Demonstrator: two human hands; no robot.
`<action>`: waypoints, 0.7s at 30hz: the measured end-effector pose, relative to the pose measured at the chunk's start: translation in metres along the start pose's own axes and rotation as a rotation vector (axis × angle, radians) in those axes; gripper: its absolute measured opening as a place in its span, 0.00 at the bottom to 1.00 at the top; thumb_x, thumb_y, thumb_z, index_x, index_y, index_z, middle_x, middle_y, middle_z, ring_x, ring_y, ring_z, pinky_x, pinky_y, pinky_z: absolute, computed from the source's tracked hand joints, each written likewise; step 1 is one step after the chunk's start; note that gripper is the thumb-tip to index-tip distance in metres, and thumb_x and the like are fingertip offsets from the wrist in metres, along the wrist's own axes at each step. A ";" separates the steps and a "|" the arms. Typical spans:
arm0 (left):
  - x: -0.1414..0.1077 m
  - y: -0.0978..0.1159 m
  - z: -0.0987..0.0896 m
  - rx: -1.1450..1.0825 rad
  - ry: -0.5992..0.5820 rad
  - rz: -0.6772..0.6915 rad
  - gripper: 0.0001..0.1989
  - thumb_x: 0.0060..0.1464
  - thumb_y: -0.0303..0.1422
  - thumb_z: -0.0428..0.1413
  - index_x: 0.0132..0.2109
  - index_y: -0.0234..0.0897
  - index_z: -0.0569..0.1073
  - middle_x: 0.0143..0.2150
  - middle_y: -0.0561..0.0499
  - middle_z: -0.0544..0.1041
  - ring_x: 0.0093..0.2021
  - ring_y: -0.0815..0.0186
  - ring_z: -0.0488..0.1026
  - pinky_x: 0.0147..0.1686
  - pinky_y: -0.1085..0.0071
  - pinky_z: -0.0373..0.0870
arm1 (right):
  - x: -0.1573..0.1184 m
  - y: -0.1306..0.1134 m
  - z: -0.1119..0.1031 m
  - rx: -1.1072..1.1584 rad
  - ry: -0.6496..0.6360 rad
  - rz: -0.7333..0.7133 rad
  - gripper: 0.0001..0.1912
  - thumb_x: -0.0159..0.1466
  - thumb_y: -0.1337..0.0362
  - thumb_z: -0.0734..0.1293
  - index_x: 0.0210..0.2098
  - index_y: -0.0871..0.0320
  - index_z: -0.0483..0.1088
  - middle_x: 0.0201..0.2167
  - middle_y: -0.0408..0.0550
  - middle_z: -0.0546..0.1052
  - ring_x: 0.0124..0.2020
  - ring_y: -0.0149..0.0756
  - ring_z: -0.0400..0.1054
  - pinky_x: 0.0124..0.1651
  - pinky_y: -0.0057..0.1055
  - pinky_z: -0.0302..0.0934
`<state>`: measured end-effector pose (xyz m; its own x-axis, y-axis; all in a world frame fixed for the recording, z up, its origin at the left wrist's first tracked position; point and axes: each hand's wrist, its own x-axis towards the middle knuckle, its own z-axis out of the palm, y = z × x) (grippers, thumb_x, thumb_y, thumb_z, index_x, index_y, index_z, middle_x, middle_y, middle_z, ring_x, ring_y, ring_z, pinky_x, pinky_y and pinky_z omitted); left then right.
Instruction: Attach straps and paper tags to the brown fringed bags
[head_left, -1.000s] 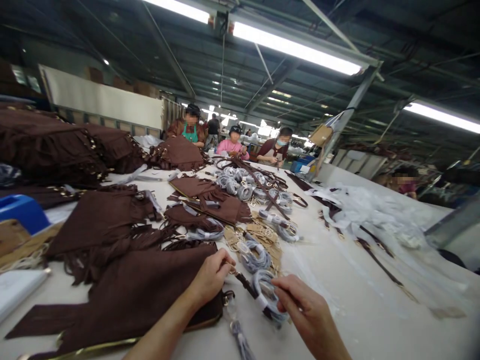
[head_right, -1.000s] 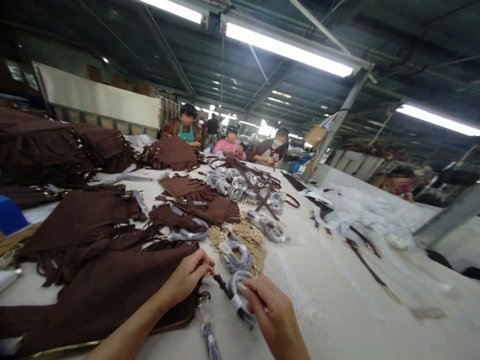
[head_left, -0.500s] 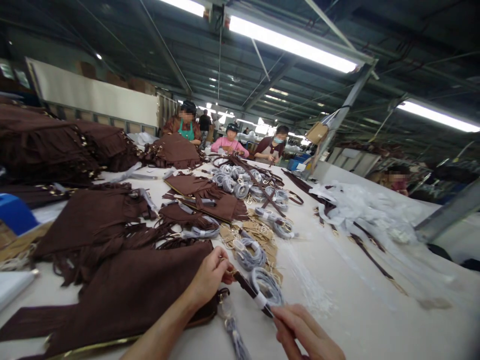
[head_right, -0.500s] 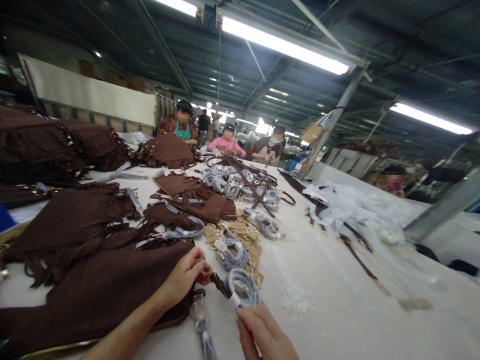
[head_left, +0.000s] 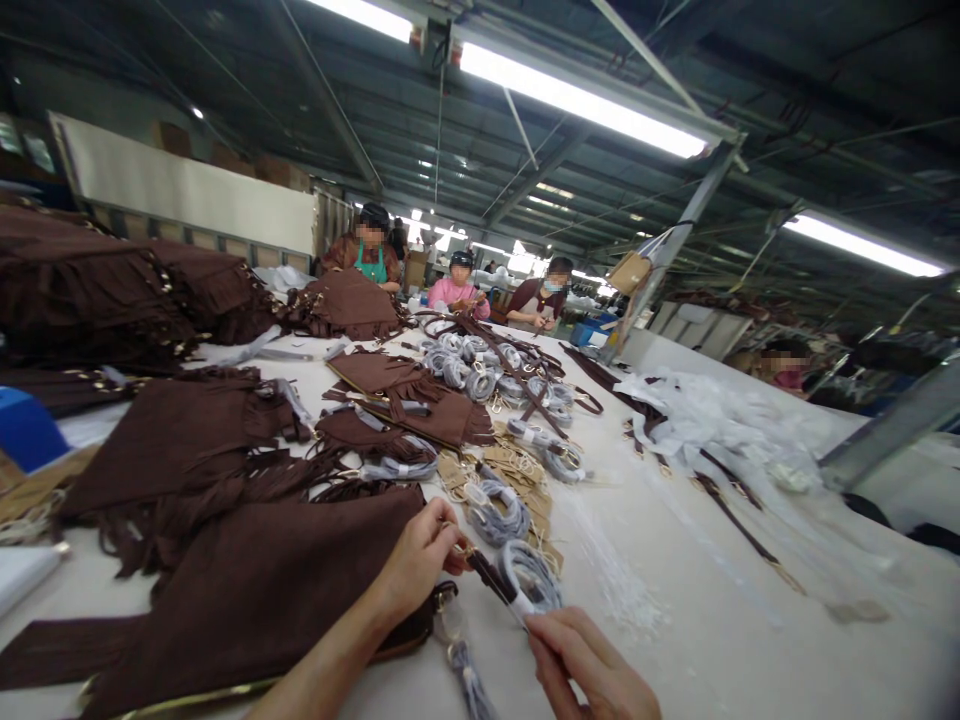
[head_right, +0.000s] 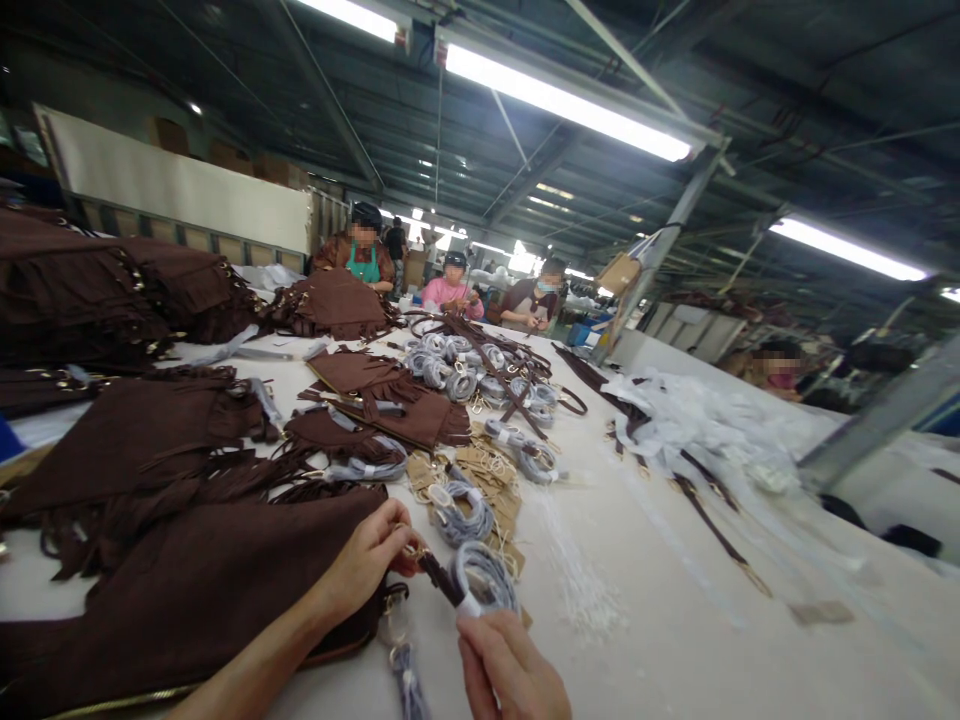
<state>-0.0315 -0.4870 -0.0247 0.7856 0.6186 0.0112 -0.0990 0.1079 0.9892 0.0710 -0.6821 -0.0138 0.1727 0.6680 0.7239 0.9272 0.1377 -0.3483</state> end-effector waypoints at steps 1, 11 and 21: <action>0.000 0.001 0.000 -0.005 -0.012 0.005 0.10 0.51 0.40 0.52 0.33 0.40 0.60 0.31 0.53 0.77 0.26 0.67 0.76 0.28 0.71 0.72 | 0.000 0.000 0.003 0.000 -0.009 0.000 0.09 0.69 0.67 0.60 0.45 0.52 0.71 0.29 0.46 0.77 0.29 0.33 0.75 0.35 0.22 0.70; 0.001 0.004 -0.004 -0.096 -0.045 0.008 0.07 0.44 0.33 0.55 0.30 0.38 0.63 0.35 0.48 0.81 0.30 0.68 0.75 0.32 0.73 0.68 | 0.006 0.009 0.033 -0.197 -0.158 0.027 0.14 0.72 0.64 0.55 0.37 0.53 0.71 0.29 0.45 0.75 0.28 0.33 0.73 0.31 0.23 0.66; 0.004 -0.007 0.000 -0.120 -0.024 -0.003 0.07 0.37 0.27 0.53 0.28 0.37 0.64 0.26 0.52 0.77 0.26 0.67 0.74 0.28 0.73 0.67 | 0.009 0.012 0.047 -0.079 -0.224 0.085 0.12 0.69 0.66 0.58 0.33 0.53 0.70 0.27 0.44 0.74 0.28 0.34 0.71 0.32 0.26 0.63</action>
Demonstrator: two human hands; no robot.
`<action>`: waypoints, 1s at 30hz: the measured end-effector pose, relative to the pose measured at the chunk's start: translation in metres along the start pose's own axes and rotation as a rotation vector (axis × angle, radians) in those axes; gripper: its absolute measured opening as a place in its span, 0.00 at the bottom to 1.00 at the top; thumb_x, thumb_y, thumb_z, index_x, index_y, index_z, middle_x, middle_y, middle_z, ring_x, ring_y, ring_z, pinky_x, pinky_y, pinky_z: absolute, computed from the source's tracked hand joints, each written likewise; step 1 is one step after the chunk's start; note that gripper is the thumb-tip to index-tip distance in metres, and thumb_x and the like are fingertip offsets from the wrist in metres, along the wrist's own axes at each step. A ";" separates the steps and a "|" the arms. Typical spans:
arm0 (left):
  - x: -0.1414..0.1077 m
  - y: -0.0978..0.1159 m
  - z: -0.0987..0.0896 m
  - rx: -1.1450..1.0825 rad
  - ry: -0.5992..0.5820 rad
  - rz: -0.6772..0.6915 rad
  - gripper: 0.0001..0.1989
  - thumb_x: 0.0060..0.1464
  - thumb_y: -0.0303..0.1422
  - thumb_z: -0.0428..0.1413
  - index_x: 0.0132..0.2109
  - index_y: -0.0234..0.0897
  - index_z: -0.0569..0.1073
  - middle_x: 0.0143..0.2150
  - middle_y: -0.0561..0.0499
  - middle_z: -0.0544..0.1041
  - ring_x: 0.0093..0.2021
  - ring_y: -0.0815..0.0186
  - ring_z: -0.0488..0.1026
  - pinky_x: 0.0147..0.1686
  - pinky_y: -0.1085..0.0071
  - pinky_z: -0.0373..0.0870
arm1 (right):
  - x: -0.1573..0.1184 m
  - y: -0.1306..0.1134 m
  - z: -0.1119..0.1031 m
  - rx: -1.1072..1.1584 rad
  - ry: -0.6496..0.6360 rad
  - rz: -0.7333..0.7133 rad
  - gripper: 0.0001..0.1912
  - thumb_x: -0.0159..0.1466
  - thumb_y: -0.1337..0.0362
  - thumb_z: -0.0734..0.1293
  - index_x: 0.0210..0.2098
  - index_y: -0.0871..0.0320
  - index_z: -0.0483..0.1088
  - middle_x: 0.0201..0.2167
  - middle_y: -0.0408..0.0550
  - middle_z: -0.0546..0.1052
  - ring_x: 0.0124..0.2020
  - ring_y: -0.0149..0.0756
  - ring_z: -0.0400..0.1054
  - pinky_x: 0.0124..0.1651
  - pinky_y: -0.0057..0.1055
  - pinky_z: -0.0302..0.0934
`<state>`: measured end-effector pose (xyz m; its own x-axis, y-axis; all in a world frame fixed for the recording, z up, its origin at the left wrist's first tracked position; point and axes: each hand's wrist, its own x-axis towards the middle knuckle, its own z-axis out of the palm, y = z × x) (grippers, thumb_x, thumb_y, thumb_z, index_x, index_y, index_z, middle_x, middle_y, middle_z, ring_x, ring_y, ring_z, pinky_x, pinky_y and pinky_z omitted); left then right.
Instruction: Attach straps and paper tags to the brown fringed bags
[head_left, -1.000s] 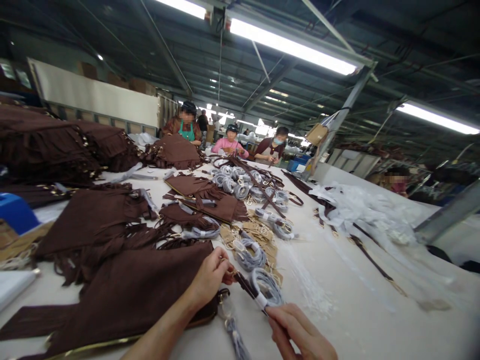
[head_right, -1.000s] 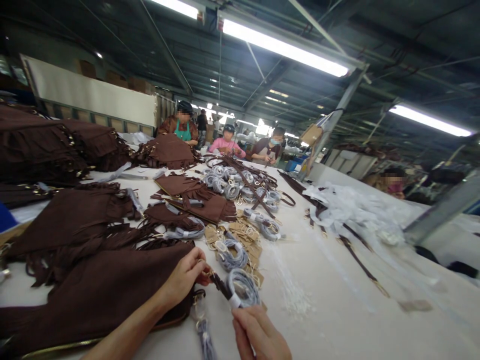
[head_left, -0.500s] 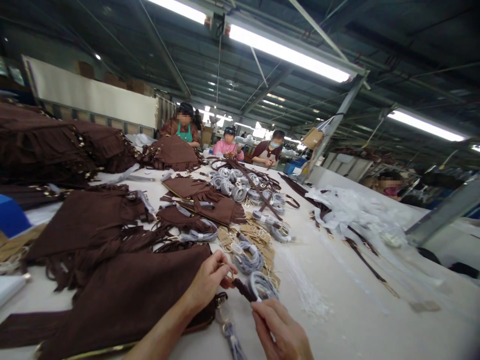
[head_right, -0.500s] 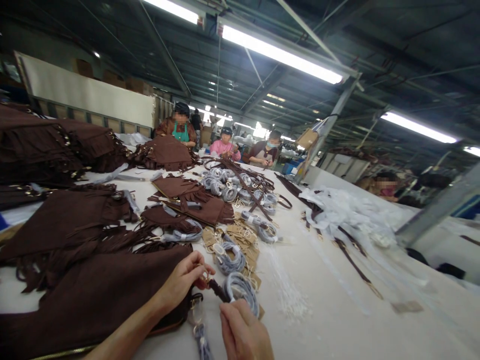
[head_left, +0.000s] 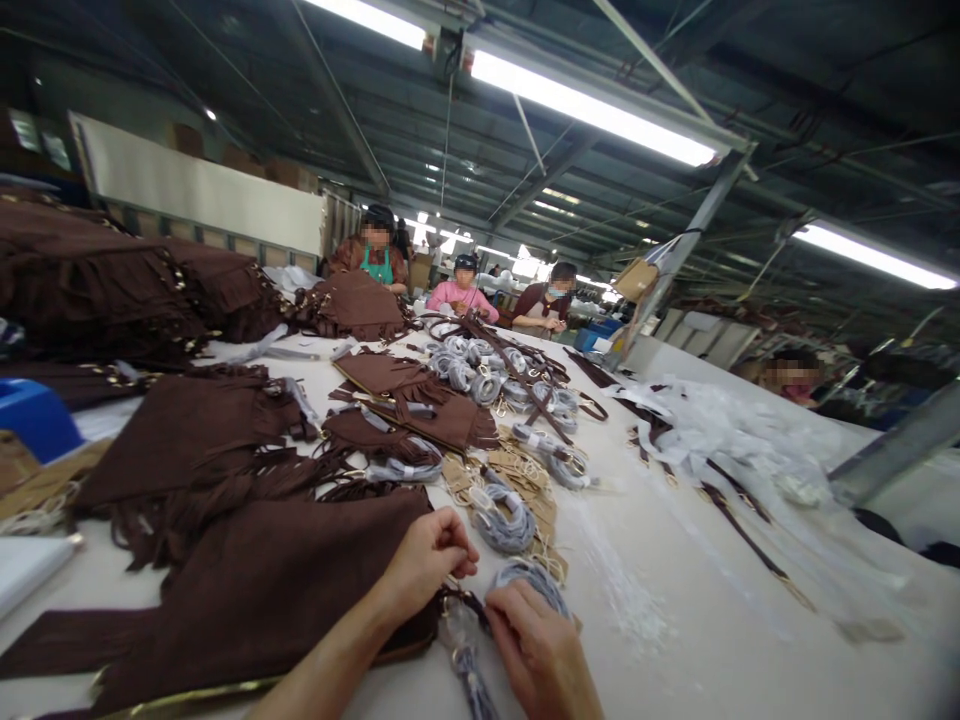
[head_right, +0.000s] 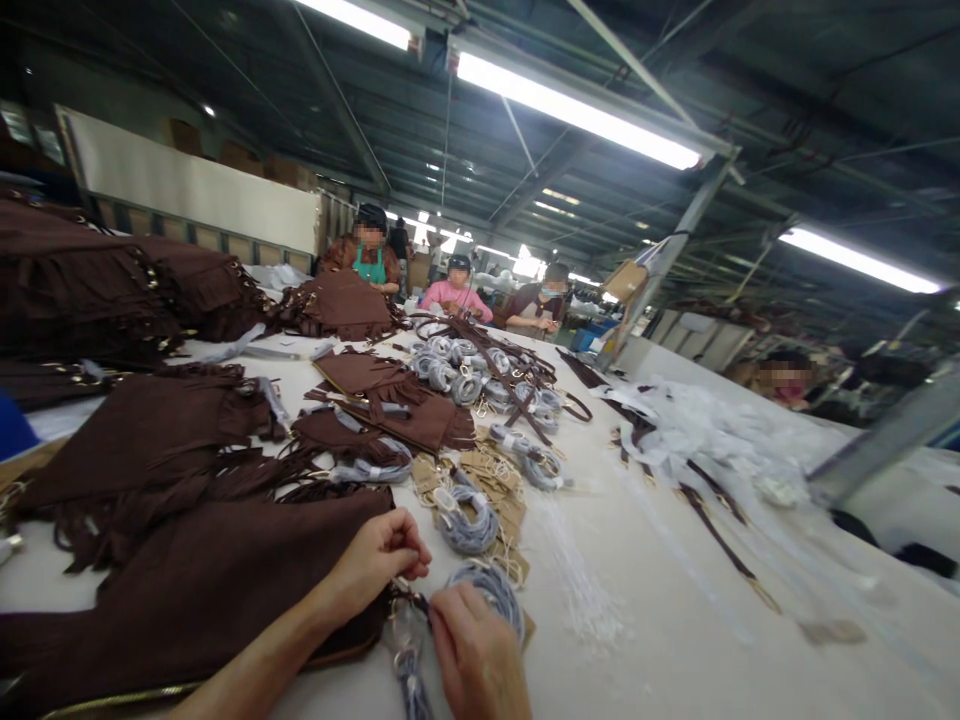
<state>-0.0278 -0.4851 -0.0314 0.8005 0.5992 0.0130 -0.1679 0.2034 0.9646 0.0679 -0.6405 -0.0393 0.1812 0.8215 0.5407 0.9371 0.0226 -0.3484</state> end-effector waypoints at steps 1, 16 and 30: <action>-0.002 0.004 0.001 0.005 0.003 0.023 0.06 0.37 0.26 0.54 0.28 0.37 0.65 0.26 0.53 0.77 0.26 0.68 0.74 0.30 0.73 0.67 | 0.002 -0.002 -0.001 0.049 -0.006 0.024 0.10 0.68 0.66 0.59 0.33 0.53 0.71 0.28 0.44 0.75 0.29 0.34 0.71 0.33 0.25 0.63; -0.053 0.056 -0.022 0.427 -0.002 0.258 0.15 0.46 0.25 0.56 0.44 0.36 0.73 0.41 0.48 0.80 0.42 0.62 0.75 0.45 0.67 0.69 | 0.042 -0.015 0.001 0.587 -0.163 0.434 0.14 0.64 0.53 0.62 0.31 0.56 0.71 0.22 0.39 0.68 0.24 0.32 0.60 0.29 0.27 0.55; -0.140 0.091 -0.126 1.623 -0.132 0.068 0.09 0.59 0.23 0.49 0.34 0.36 0.73 0.33 0.45 0.79 0.34 0.59 0.76 0.36 0.69 0.70 | 0.097 0.006 -0.159 0.765 0.054 0.464 0.22 0.48 0.46 0.77 0.32 0.55 0.73 0.21 0.40 0.66 0.18 0.26 0.54 0.17 0.24 0.48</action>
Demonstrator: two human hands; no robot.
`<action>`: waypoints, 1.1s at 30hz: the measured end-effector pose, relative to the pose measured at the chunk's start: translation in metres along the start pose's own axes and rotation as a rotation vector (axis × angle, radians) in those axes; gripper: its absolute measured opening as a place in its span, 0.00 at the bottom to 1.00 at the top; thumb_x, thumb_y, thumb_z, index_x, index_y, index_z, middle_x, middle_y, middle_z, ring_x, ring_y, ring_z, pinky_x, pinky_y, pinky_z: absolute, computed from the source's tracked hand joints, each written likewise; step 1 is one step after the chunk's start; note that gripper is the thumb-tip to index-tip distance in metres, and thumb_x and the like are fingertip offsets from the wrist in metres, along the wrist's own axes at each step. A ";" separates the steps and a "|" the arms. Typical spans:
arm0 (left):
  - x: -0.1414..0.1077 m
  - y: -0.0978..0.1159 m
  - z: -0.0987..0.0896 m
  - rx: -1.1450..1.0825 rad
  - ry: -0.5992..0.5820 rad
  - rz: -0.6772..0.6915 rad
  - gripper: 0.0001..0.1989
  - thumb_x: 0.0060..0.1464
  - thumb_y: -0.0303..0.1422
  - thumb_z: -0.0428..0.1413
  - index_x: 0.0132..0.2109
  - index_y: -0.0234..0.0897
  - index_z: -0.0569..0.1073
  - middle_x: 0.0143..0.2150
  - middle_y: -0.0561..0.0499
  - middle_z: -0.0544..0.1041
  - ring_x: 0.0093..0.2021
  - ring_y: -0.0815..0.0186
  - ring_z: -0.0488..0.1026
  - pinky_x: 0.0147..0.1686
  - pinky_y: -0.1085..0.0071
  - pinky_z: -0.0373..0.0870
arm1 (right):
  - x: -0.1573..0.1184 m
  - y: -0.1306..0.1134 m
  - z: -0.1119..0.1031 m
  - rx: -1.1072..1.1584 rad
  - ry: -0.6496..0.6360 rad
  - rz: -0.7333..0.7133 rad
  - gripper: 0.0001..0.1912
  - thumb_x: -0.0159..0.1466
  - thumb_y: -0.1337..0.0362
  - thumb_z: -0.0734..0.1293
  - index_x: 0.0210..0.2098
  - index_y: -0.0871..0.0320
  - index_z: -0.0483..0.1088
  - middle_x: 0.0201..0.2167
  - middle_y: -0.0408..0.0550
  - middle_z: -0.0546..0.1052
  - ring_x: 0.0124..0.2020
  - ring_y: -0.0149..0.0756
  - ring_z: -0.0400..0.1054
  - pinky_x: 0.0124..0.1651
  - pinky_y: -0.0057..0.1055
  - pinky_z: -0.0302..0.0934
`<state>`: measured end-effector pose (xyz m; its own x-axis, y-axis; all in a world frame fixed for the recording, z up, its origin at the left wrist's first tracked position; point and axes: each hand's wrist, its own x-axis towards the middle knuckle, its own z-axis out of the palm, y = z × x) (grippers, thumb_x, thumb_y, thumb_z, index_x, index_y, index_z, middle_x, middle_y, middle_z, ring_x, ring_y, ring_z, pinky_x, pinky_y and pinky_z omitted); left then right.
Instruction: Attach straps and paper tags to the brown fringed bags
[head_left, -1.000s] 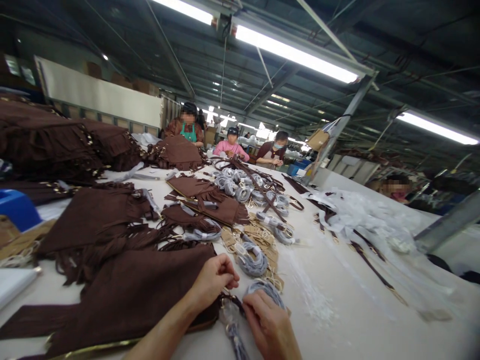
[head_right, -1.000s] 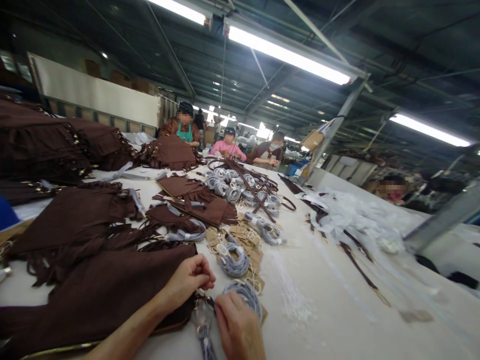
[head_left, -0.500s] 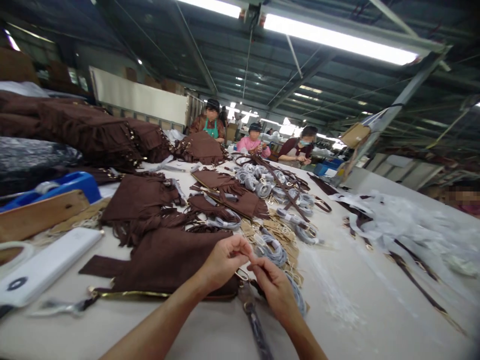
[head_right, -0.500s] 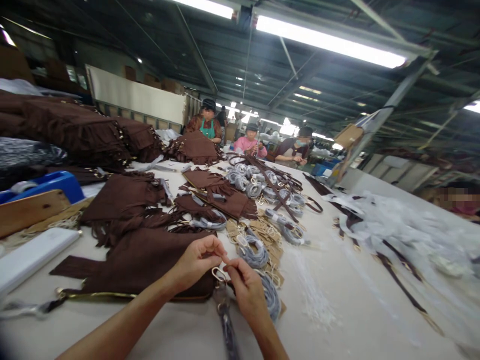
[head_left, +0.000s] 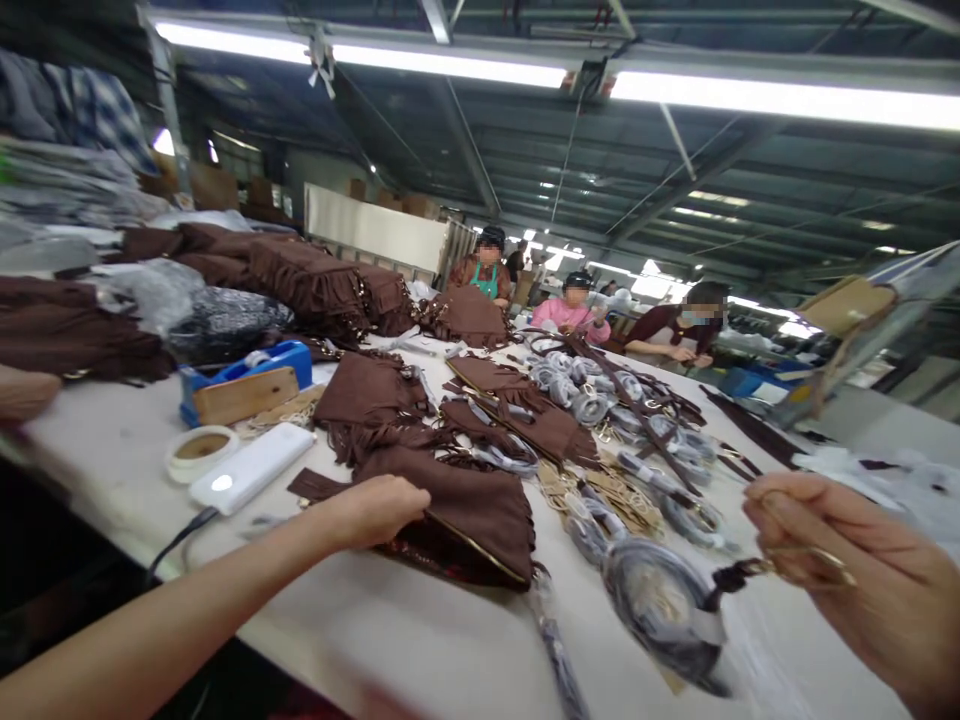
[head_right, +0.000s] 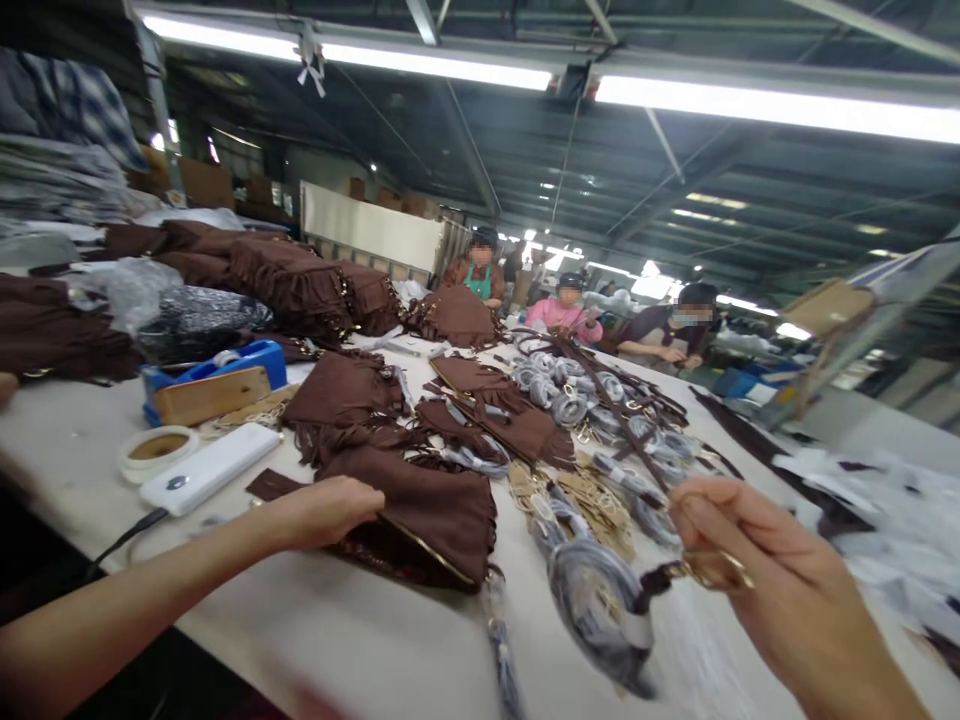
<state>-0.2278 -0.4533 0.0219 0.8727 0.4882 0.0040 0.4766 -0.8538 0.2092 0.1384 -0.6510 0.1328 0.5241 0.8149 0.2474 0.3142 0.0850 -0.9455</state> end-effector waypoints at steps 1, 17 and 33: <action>0.004 -0.002 -0.005 -0.019 0.025 -0.012 0.09 0.60 0.25 0.49 0.33 0.36 0.72 0.32 0.47 0.78 0.33 0.61 0.76 0.34 0.71 0.68 | -0.003 -0.007 0.001 0.007 -0.031 0.036 0.22 0.48 0.47 0.77 0.32 0.56 0.73 0.20 0.40 0.65 0.17 0.26 0.54 0.17 0.24 0.47; 0.023 -0.041 -0.001 -0.384 0.140 -0.021 0.13 0.60 0.31 0.47 0.28 0.36 0.69 0.25 0.57 0.69 0.28 0.69 0.65 0.29 0.78 0.60 | -0.038 0.058 0.212 -0.597 -0.857 -0.246 0.11 0.60 0.71 0.60 0.23 0.56 0.67 0.22 0.42 0.72 0.26 0.33 0.64 0.29 0.27 0.50; 0.018 0.041 0.027 0.014 0.172 0.214 0.11 0.62 0.25 0.47 0.38 0.35 0.74 0.37 0.45 0.77 0.37 0.59 0.74 0.36 0.68 0.71 | -0.028 0.107 0.183 -0.485 -0.815 -0.124 0.13 0.68 0.59 0.53 0.28 0.55 0.60 0.28 0.44 0.69 0.32 0.36 0.63 0.36 0.31 0.56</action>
<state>-0.1899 -0.4841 0.0039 0.9236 0.3185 0.2135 0.2853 -0.9428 0.1724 0.0122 -0.5598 -0.0145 -0.1897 0.9802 -0.0565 0.7200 0.0998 -0.6868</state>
